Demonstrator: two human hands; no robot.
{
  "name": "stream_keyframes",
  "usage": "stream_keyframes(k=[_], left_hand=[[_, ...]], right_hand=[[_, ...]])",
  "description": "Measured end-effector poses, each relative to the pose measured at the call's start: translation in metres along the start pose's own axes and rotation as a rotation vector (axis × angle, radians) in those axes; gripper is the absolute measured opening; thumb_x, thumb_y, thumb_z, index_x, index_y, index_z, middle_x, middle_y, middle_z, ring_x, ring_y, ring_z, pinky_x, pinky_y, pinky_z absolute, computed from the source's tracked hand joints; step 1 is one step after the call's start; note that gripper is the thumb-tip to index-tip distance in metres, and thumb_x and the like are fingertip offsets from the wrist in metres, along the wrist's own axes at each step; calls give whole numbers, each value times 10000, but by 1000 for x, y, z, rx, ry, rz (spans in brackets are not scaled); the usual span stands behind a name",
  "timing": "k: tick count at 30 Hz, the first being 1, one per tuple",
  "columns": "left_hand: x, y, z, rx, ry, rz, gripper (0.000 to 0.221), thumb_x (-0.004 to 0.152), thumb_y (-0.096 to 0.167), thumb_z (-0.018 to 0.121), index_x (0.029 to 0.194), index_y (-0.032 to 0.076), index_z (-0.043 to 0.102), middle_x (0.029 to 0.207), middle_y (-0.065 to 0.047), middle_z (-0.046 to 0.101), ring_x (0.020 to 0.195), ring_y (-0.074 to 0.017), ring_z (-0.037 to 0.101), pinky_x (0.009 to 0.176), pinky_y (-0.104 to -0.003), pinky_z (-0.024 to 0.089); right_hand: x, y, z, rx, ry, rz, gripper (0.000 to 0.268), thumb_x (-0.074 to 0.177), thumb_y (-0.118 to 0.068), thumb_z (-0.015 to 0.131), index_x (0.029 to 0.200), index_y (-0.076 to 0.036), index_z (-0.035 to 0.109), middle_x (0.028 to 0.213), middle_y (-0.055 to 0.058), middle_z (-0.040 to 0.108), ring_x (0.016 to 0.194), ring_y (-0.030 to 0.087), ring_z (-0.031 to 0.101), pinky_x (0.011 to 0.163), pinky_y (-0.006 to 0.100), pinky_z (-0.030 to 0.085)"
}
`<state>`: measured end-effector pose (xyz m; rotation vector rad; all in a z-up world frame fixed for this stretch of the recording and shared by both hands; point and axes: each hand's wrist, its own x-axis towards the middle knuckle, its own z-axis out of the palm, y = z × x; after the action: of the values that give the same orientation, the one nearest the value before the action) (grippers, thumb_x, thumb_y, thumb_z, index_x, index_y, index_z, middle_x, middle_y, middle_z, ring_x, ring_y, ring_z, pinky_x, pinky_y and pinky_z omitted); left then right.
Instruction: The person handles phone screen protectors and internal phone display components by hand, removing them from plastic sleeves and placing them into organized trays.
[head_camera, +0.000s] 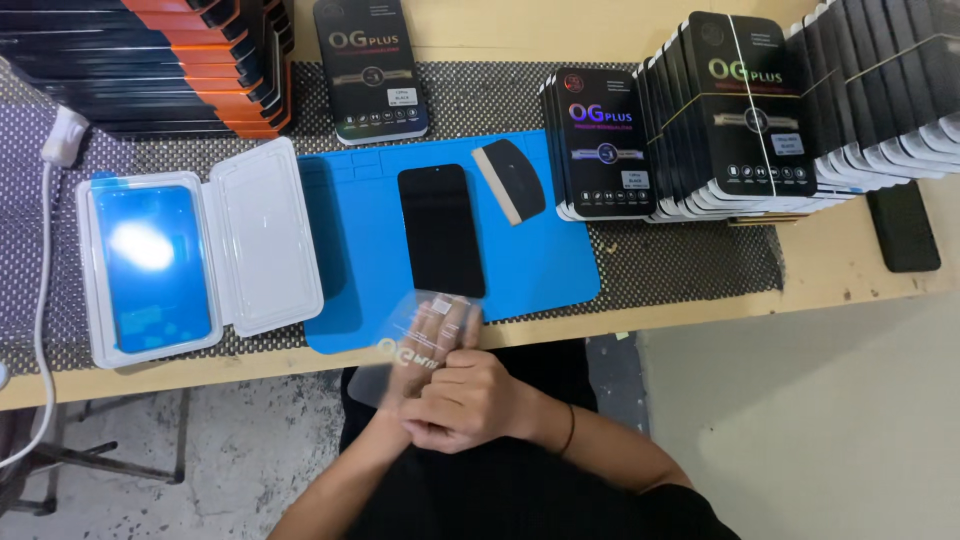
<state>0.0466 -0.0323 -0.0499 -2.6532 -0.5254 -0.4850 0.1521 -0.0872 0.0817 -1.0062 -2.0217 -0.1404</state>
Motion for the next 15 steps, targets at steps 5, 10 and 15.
stream_keyframes(k=[5,10,15], left_hand=[[-4,11,30,85,143,-45,556,1153,286,491,1611,80,253,1587,-203,381,1441,-345,455,1195,-458,440],[-18,27,60,-14,92,-64,555,1134,216,475,1624,92,246,1619,-212,300,1480,-362,382,1222,-515,380],[-19,27,65,-45,65,-87,576,1146,203,447,1647,90,186,1687,-167,130,1555,-343,211,1271,-529,281]], right_hand=[[-10,9,-1,252,45,-9,58,899,-99,687,844,-80,698,603,5,562,482,167,432,539,304,360],[-12,9,-2,239,37,-11,48,903,-90,664,859,-74,674,590,-3,531,478,169,429,534,304,331],[-13,9,-3,182,59,-25,56,894,-77,656,840,-71,670,592,0,537,474,161,453,535,299,330]])
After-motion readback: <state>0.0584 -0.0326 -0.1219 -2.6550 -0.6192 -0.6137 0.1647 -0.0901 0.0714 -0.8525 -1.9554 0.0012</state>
